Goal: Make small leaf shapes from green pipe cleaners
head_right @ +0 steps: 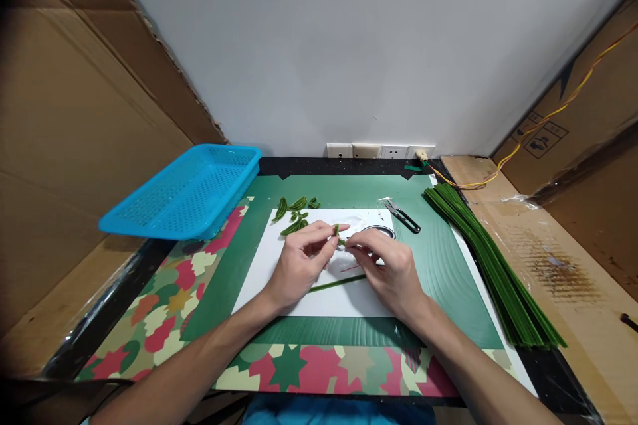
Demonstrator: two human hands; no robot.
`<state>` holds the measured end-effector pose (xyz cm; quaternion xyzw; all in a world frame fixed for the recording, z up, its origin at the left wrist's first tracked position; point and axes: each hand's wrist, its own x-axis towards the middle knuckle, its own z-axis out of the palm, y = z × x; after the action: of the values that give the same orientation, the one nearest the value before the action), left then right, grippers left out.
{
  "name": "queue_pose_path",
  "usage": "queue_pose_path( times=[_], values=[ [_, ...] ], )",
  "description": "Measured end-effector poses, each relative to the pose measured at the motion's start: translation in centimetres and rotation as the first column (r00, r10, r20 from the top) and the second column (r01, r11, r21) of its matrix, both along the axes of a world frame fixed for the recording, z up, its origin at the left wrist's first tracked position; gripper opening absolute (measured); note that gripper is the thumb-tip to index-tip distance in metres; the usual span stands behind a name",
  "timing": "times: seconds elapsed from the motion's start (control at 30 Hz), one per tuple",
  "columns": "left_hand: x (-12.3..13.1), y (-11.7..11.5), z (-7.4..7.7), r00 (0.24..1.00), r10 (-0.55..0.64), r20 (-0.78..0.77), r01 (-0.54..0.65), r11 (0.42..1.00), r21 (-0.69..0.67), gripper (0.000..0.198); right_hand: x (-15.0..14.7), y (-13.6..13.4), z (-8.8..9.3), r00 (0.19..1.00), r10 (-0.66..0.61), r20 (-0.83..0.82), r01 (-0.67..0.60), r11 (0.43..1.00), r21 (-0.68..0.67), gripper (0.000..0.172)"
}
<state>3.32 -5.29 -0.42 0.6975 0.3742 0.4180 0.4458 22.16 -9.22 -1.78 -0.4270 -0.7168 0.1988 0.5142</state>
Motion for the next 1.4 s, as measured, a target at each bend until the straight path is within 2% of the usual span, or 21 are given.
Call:
queue_pose_path(
  times=[0.2, 0.37, 0.4, 0.5, 0.53, 0.6, 0.7, 0.77, 0.87, 0.93, 1.13, 1.4],
  values=[
    [0.1, 0.2, 0.2, 0.996, -0.065, -0.065, 0.065, 0.998, -0.012, 0.025, 0.1, 0.2, -0.4, 0.995, -0.026, -0.093, 0.013, 0.991, -0.136, 0.011],
    [0.0, 0.6, 0.1, 0.963, -0.158, -0.216, 0.146, 0.987, -0.071, 0.026, 0.2, 0.8, -0.4, 0.960, -0.005, -0.281, -0.098, 0.932, -0.349, 0.005],
    [-0.1, 0.7, 0.1, 0.960, -0.161, -0.231, 0.147, 0.986, -0.076, 0.026, 0.2, 0.8, -0.3, 0.947, -0.006, -0.320, -0.120, 0.921, -0.371, 0.009],
    [-0.1, 0.7, 0.2, 0.957, -0.159, -0.243, 0.146, 0.987, -0.070, 0.027, 0.2, 0.9, -0.1, 0.926, 0.009, -0.377, -0.168, 0.904, -0.393, 0.037],
    [-0.1, 0.7, 0.2, 0.957, -0.159, -0.243, 0.147, 0.987, -0.067, 0.028, 0.2, 0.9, -0.1, 0.930, 0.021, -0.366, -0.176, 0.901, -0.395, 0.039],
    [-0.1, 0.7, 0.2, 0.958, -0.155, -0.241, 0.144, 0.988, -0.062, 0.029, 0.3, 0.9, -0.2, 0.949, 0.034, -0.313, -0.165, 0.901, -0.401, 0.027],
    [0.0, 0.6, 0.1, 0.972, -0.141, -0.186, 0.122, 0.987, -0.108, 0.022, 0.4, 1.0, -0.4, 0.962, 0.020, -0.272, -0.131, 0.909, -0.396, 0.013],
    [0.0, 0.5, 0.0, 0.986, -0.130, -0.101, 0.106, 0.971, -0.213, 0.018, 0.5, 1.0, -0.5, 0.955, -0.001, -0.295, -0.121, 0.911, -0.395, 0.014],
    [0.1, 0.4, -0.2, 0.993, -0.117, 0.010, 0.112, 0.919, -0.379, 0.029, 0.7, 1.2, -0.5, 0.941, -0.033, -0.337, -0.114, 0.906, -0.408, 0.017],
    [0.0, 0.4, -0.2, 0.991, -0.121, 0.049, 0.130, 0.892, -0.433, 0.035, 0.8, 1.3, -0.3, 0.933, -0.045, -0.358, -0.118, 0.899, -0.421, 0.020],
    [0.1, 0.6, 0.3, 0.988, -0.118, 0.096, 0.150, 0.856, -0.495, 0.042, 0.8, 1.4, -0.1, 0.900, -0.062, -0.432, -0.164, 0.870, -0.465, 0.026],
    [0.3, 0.3, 0.1, 0.984, -0.083, 0.156, 0.147, 0.877, -0.458, 0.043, 0.8, 1.6, -0.2, 0.888, -0.073, -0.454, -0.162, 0.875, -0.457, 0.025]
  ],
)
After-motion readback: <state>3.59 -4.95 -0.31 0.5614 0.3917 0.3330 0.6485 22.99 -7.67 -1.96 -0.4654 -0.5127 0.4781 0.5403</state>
